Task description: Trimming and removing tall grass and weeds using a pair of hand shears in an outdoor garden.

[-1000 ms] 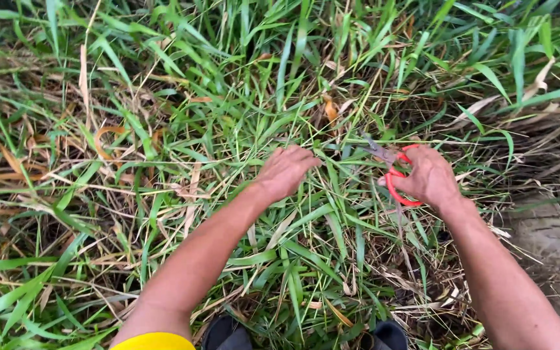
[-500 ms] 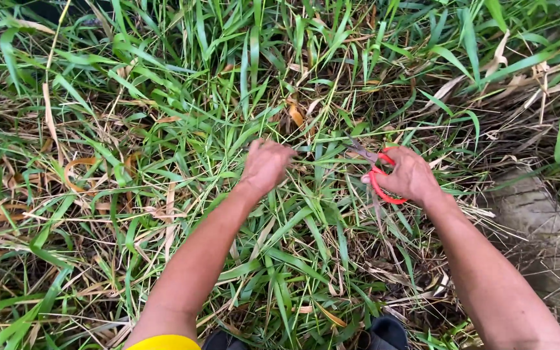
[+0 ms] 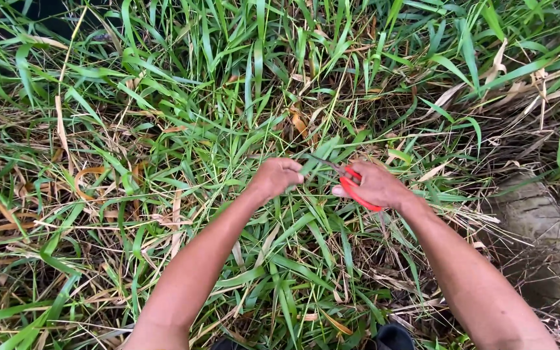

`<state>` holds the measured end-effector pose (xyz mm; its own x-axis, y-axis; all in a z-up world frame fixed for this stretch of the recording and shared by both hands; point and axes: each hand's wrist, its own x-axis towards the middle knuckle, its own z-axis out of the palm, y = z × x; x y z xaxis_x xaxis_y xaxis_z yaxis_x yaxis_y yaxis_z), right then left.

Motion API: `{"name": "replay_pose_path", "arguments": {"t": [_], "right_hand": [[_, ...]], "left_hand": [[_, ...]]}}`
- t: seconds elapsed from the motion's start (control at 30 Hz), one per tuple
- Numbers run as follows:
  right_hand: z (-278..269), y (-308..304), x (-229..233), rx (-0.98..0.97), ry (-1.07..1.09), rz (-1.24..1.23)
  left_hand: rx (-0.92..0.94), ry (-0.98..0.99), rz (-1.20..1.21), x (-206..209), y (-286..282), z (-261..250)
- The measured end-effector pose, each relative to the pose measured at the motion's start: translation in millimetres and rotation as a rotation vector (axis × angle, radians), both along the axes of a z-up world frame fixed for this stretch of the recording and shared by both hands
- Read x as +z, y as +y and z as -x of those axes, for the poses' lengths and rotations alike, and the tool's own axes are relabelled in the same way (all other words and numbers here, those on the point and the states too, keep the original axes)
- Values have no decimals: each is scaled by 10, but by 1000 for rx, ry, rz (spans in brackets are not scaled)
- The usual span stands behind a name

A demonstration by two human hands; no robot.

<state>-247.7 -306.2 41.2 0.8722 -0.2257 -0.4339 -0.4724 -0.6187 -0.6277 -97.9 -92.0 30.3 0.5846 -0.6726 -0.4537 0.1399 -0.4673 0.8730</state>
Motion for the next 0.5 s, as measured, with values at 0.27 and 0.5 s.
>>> {"name": "replay_pose_path", "arguments": {"t": [0.27, 0.5], "right_hand": [[65, -98, -264, -131, -65, -88], [277, -730, -698, -406, 2, -565]], "left_hand": [[-64, -274, -91, -317, 84, -161], [-269, -878, -259, -343, 164, -383]]}}
